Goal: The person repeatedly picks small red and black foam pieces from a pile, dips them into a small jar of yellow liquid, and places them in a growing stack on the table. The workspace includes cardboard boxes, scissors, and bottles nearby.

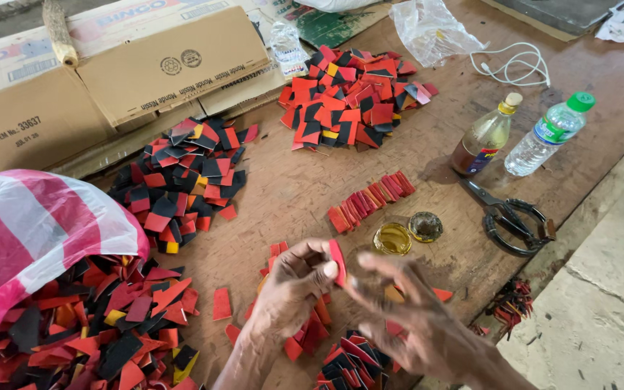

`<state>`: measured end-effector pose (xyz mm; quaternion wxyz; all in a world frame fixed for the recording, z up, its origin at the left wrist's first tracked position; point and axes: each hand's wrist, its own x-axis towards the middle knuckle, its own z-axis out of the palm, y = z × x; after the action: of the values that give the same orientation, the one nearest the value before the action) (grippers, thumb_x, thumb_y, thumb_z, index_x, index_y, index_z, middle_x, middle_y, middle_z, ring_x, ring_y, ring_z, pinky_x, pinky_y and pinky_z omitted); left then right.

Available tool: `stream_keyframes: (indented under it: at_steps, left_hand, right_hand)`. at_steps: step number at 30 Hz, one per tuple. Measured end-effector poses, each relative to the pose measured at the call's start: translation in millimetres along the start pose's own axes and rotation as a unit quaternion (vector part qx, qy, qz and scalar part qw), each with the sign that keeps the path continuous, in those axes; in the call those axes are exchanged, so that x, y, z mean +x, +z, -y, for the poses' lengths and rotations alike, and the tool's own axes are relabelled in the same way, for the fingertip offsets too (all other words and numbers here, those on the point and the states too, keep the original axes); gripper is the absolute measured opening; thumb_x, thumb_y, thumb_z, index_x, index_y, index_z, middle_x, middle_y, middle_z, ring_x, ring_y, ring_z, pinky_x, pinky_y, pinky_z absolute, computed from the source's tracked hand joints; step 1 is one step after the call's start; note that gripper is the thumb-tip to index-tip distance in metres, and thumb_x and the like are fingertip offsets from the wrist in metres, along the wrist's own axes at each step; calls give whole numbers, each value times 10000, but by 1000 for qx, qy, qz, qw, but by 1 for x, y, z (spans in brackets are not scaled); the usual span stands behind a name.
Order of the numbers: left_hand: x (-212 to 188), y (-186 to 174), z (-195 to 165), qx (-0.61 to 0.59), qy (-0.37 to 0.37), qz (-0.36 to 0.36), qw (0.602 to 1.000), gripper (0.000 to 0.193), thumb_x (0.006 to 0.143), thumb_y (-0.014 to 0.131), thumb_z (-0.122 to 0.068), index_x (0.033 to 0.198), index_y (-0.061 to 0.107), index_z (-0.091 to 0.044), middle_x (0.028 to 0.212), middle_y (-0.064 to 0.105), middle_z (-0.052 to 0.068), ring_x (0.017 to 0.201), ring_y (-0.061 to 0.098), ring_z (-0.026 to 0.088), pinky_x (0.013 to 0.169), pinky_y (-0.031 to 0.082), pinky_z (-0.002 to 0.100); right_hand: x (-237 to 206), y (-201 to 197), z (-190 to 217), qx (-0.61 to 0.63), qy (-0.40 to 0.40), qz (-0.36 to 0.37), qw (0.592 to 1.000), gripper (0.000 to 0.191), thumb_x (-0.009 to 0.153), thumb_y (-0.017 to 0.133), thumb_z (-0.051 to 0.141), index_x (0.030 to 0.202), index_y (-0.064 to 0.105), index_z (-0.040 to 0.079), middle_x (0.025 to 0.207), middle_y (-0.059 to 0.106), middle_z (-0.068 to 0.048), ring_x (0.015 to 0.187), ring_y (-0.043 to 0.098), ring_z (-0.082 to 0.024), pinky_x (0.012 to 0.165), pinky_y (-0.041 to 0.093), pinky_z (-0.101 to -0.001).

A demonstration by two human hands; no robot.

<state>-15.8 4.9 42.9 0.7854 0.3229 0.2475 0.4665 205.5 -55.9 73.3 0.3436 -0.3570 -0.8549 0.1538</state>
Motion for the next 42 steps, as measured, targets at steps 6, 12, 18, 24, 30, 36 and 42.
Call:
stream_keyframes:
  at_steps: [6, 12, 18, 24, 30, 36, 42]
  left_hand:
    - [1, -7, -9, -5, -4, -29, 1000, 321, 852, 740, -32, 1158, 651, -68, 962, 691, 32, 840, 671, 114, 710, 527, 250]
    - [2, -10, -8, 5, -13, -19, 1000, 271, 880, 737, 15, 1120, 617, -20, 1001, 696, 48, 835, 652, 120, 742, 530, 269]
    - [-1, -8, -10, 37, -40, -22, 998, 325, 803, 710, 21, 1116, 665, -54, 974, 703, 22, 809, 651, 94, 681, 492, 225]
    - [4, -7, -8, 38, -33, -10, 999, 227, 858, 733, -13, 1056, 631, -53, 958, 705, 47, 831, 656, 104, 707, 500, 229]
    - [8, -13, -1, 52, -43, -43, 997, 225, 847, 741, 8, 1024, 628, -71, 968, 706, 31, 858, 663, 82, 737, 514, 230]
    - [10, -13, 3, 38, -47, -36, 998, 231, 832, 760, -12, 1029, 646, -48, 901, 680, 35, 766, 647, 117, 674, 503, 251]
    - [7, -8, 6, -46, -73, -28, 996, 276, 852, 749, 30, 1098, 639, -31, 929, 652, 18, 790, 646, 114, 711, 528, 259]
  right_hand:
    - [1, -61, -25, -175, 90, 13, 980, 505, 708, 836, 302, 1183, 709, 187, 1536, 369, -88, 1377, 367, -296, 1161, 330, -466]
    - [40, -63, -62, -176, 174, 224, 943, 601, 639, 860, 158, 1224, 719, 152, 1639, 219, -89, 1450, 167, -323, 1193, 257, -469]
    - [67, -34, -82, -254, 222, 371, 865, 356, 716, 794, 31, 1055, 745, 129, 1640, 154, -12, 1542, 90, -279, 1302, 192, -417]
    - [68, -36, -82, -224, 258, 375, 862, 517, 693, 746, -87, 1138, 732, 177, 1585, 223, -18, 1494, 167, -267, 1285, 202, -394]
    - [41, -63, -72, -177, 135, 156, 962, 533, 602, 821, 35, 1120, 714, 100, 1575, 317, -83, 1425, 256, -331, 1164, 331, -466]
    - [17, -63, -64, -191, 130, 136, 964, 454, 593, 841, 82, 1032, 735, 130, 1569, 358, -59, 1423, 295, -328, 1156, 354, -464]
    - [-8, -56, -29, -44, 100, -75, 991, 496, 865, 780, 305, 1321, 628, 182, 1581, 397, -77, 1259, 512, -160, 1093, 483, -348]
